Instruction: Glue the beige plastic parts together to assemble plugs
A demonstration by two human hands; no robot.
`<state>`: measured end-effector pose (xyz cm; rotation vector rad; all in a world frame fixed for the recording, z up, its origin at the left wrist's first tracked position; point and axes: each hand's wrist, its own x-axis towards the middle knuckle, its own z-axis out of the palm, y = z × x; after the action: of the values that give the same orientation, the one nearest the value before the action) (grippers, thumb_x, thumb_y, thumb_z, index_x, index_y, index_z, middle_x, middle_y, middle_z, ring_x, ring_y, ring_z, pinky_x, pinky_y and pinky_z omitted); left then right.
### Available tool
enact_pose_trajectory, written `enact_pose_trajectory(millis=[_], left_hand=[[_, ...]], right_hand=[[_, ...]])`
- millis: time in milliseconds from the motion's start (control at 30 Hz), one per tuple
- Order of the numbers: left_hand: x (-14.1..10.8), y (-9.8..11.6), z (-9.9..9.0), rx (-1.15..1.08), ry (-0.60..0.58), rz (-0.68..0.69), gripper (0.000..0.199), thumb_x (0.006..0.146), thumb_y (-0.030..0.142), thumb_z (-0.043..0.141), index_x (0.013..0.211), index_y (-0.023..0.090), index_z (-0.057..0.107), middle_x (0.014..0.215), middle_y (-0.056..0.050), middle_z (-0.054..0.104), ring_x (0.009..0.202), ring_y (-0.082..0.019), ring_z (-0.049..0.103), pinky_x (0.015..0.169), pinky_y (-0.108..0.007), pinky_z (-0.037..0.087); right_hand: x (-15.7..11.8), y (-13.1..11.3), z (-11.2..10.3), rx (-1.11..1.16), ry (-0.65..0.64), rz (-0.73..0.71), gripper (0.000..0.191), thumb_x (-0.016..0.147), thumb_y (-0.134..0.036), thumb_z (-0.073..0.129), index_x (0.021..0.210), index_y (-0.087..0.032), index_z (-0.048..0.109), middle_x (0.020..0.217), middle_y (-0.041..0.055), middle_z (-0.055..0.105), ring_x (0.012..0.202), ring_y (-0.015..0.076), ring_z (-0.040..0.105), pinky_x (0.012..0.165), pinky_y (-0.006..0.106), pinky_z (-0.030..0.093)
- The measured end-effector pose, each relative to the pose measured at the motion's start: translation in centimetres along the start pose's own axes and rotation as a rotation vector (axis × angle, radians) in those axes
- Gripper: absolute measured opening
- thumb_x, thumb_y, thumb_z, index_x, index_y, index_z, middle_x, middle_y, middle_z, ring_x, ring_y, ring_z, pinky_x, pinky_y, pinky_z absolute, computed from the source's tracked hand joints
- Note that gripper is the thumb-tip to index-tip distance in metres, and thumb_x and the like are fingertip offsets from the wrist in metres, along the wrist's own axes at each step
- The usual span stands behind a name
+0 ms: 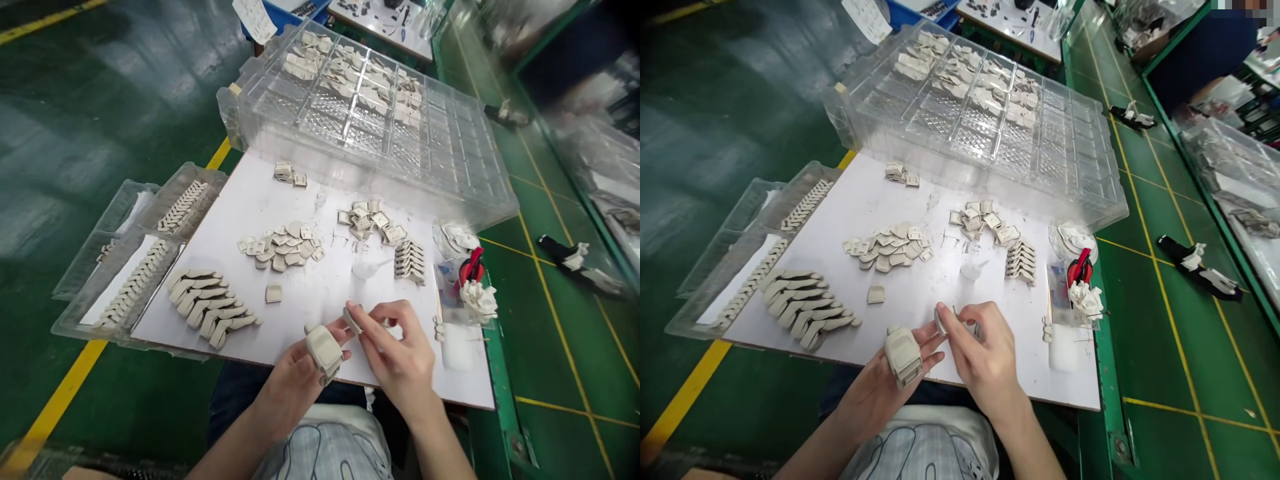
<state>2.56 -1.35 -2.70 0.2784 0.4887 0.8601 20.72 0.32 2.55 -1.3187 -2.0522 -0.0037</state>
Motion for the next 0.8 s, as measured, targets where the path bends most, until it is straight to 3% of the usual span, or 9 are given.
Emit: enact_pose_trajectory(millis=[167,333,433,533,633,700,800], left_hand=[[-0.4,-0.8,0.3,-0.036,-0.015,0.003,0.035,0.083,0.053,0.078,0.11,0.032,0.083,0.13,-0.003,0.075,0.141,-0.033,0.053,0.127,-0.046,0.028],[-0.6,-0.6,-0.1,-0.104,0.052,0.034,0.03,0.086,0.05,0.075,0.102,0.025,0.084,0.116,-0.006,0.08,0.136,-0.032,0.058,0.127,-0.049,0.03],[-0.5,-0.4,-1.0,-0.151,0.155,0.054,0.023,0.084,0.045,0.079,0.095,0.026,0.084,0.111,-0.004,0.08,0.133,-0.031,0.059,0.122,-0.049,0.036],[-0.2,-0.4,-1.5,-0.191,0.144,0.007,0.026,0.083,0.047,0.08,0.098,0.027,0.083,0.117,-0.006,0.078,0.14,-0.034,0.052,0.111,-0.044,0.043],[0.4,-0.7,-1.4,-0.225,0.091,-0.041,0.029,0.085,0.048,0.077,0.101,0.025,0.083,0.126,-0.01,0.074,0.144,-0.036,0.048,0.099,-0.038,0.045],[0.7,-0.8,-1.1,-0.264,0.081,-0.055,0.029,0.084,0.047,0.078,0.1,0.023,0.083,0.129,-0.012,0.072,0.143,-0.036,0.047,0.093,-0.035,0.045],[1.0,-0.8,-0.8,-0.316,0.083,-0.074,0.031,0.083,0.047,0.079,0.099,0.02,0.082,0.137,-0.014,0.067,0.147,-0.036,0.041,0.089,-0.033,0.043]], right_hand=[[-1.0,-1.2,2.5,0.043,0.046,0.039,0.052,0.092,0.001,0.062,0.136,-0.026,0.062,0.09,0.003,0.055,0.077,0.0154,0.053,0.061,0.028,0.049],[-1.4,-1.8,1.0,0.13,-0.032,0.036,0.052,0.094,-0.006,0.061,0.142,-0.026,0.058,0.097,0.0055,0.06,0.087,0.0182,0.06,0.067,0.03,0.054],[-0.9,0.0,-0.1,0.163,-0.077,0.237,0.043,0.094,-0.024,0.067,0.137,-0.026,0.061,0.1,0.0062,0.061,0.089,0.0208,0.063,0.071,0.034,0.056],[0.5,3.4,0.4,0.077,0.045,0.488,0.033,0.091,-0.036,0.07,0.122,-0.024,0.067,0.091,0.0028,0.06,0.074,0.0187,0.059,0.069,0.035,0.053],[2.0,6.1,1.9,0.088,-0.064,0.545,0.016,0.087,-0.037,0.072,0.088,-0.021,0.069,0.079,-0.0001,0.055,0.066,0.0171,0.054,0.069,0.035,0.049],[2.4,6.5,2.3,0.191,-0.048,0.557,0.021,0.086,-0.037,0.072,0.075,-0.022,0.064,0.077,0.0003,0.055,0.069,0.0174,0.055,0.069,0.034,0.048],[1.9,5.8,1.7,0.543,0.116,0.634,0.024,0.088,-0.045,0.069,0.092,-0.022,0.066,0.1,0.0065,0.065,0.091,0.0222,0.064,0.076,0.035,0.052]])
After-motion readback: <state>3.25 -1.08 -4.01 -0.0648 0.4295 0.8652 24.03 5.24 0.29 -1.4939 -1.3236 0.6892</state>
